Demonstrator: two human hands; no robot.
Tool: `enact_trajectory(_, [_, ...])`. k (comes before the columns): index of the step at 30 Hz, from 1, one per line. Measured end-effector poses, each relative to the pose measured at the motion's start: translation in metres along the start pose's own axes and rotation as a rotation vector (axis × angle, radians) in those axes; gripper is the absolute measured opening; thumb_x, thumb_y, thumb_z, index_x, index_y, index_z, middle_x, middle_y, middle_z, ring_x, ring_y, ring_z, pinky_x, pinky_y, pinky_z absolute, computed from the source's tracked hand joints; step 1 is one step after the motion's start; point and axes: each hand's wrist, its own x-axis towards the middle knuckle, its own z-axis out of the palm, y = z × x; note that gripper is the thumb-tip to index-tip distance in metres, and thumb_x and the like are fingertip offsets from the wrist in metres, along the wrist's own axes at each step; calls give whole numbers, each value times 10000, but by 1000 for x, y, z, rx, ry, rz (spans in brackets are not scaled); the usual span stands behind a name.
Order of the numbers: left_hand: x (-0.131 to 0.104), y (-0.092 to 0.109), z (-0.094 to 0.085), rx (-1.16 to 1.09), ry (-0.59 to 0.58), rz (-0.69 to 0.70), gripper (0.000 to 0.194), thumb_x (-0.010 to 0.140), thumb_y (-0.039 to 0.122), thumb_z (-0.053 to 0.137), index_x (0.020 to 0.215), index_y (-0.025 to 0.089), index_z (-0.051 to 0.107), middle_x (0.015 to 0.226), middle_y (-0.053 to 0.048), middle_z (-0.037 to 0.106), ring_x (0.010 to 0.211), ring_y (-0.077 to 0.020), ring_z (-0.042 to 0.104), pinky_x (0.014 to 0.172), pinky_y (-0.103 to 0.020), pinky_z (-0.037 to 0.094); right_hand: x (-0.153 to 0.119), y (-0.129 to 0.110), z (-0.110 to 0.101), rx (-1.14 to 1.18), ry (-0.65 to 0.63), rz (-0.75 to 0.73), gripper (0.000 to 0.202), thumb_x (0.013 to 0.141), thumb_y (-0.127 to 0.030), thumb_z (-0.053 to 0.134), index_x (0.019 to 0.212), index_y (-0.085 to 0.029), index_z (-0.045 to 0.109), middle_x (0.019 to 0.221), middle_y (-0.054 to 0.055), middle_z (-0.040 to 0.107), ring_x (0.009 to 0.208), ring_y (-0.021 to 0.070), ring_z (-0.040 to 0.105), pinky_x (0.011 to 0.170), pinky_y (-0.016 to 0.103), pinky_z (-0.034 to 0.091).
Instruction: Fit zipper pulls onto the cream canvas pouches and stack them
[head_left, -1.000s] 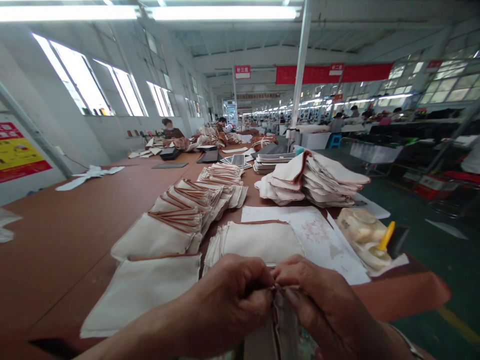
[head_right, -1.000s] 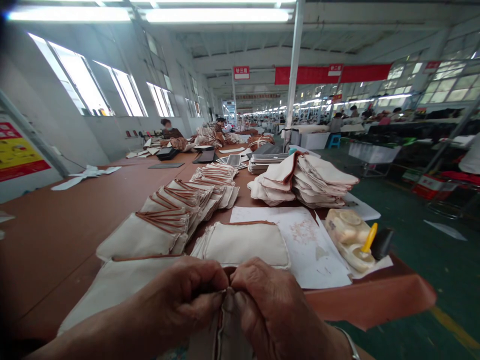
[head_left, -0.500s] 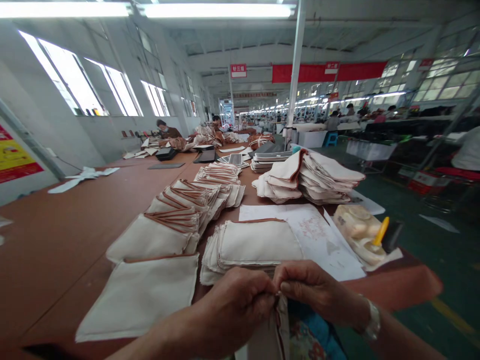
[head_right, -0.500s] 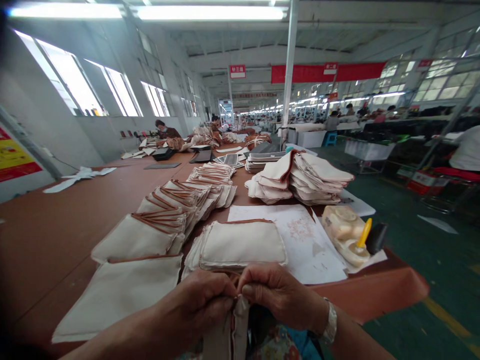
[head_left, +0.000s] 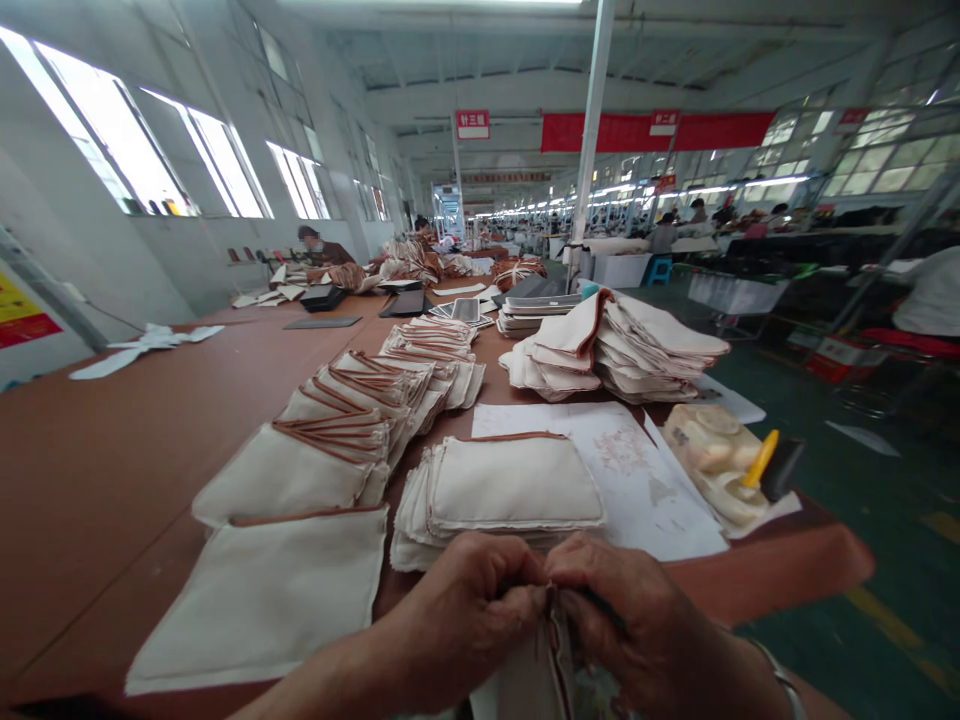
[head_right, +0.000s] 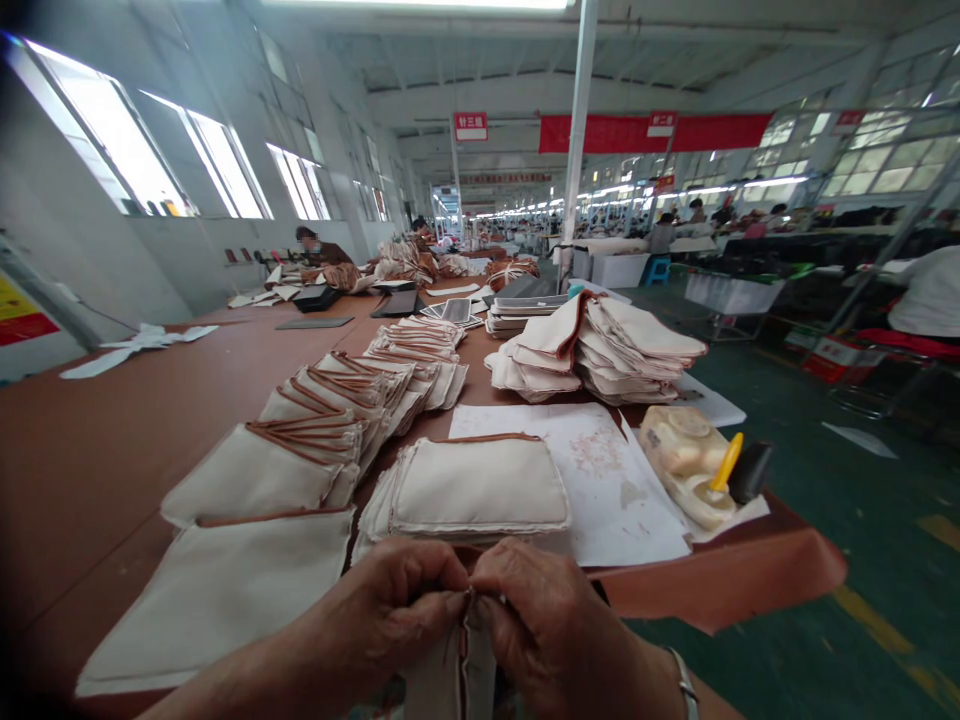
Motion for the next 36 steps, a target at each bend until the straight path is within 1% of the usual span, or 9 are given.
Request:
enact_trajectory(4, [0, 1, 1, -19, -23, 4, 121, 837, 193, 481, 780, 147, 576, 593, 75, 362, 525, -73, 263, 457, -207, 192, 1, 4, 3, 44, -62, 54, 188, 965, -123, 419, 1045, -189, 576, 923, 69, 661, 840, 178, 620, 751, 275, 486])
enact_trajectory(9, [5, 0, 4, -7, 3, 18, 107, 798, 143, 481, 736, 141, 568, 620, 62, 427, 541, -68, 312, 492, -195, 241, -1, 10, 10, -129, -73, 89, 169, 931, -110, 368, 952, -162, 527, 855, 81, 607, 769, 203, 575, 700, 316, 454])
enact_trajectory(13, [6, 0, 4, -67, -54, 52, 104, 816, 163, 487, 738, 146, 554, 663, 50, 443, 576, -74, 328, 521, -192, 268, 3, 14, -3, 140, -132, 328, 158, 978, -224, 387, 889, -179, 510, 811, 19, 538, 744, 167, 507, 697, 278, 431])
enact_trajectory(18, [3, -5, 2, -117, -59, 30, 127, 841, 233, 508, 740, 156, 515, 661, 51, 395, 568, -79, 296, 491, -208, 219, 8, 14, -6, 495, -106, 460, 293, 1021, -401, 390, 934, -166, 541, 718, -39, 419, 627, 118, 347, 563, 229, 313])
enact_trajectory(21, [4, -8, 3, -112, -33, 11, 104, 830, 214, 509, 739, 165, 499, 618, 67, 364, 550, -78, 270, 478, -206, 207, 7, 9, -1, 542, -54, 476, 395, 1019, -490, 355, 916, -156, 539, 693, -44, 397, 606, 114, 327, 543, 237, 287])
enact_trajectory(23, [4, -8, 4, -91, -19, 5, 104, 831, 226, 515, 749, 162, 516, 620, 63, 379, 558, -83, 280, 477, -204, 220, 6, 4, 1, 476, -69, 482, 388, 963, -520, 482, 852, -152, 533, 705, -33, 434, 637, 120, 360, 560, 239, 303])
enact_trajectory(26, [4, -6, 5, -20, 8, 7, 95, 812, 205, 515, 739, 152, 545, 646, 48, 425, 599, -95, 331, 500, -203, 264, 6, 0, -2, 445, -128, 506, 362, 863, -482, 649, 798, -151, 517, 699, -27, 476, 646, 121, 381, 563, 237, 316])
enact_trajectory(29, [4, -6, 7, 49, 64, 11, 111, 802, 189, 493, 725, 148, 563, 650, 40, 452, 618, -105, 362, 518, -209, 286, 7, -2, -3, 440, -140, 516, 282, 854, -386, 642, 764, -143, 532, 677, -23, 498, 633, 117, 392, 552, 230, 320])
enact_trajectory(36, [6, -11, 11, 200, 130, 75, 145, 833, 189, 473, 732, 153, 571, 650, 39, 480, 615, -105, 393, 540, -210, 308, 6, -5, 13, 177, 45, 606, 78, 743, -160, 580, 671, -149, 550, 598, -35, 501, 565, 103, 415, 501, 215, 315])
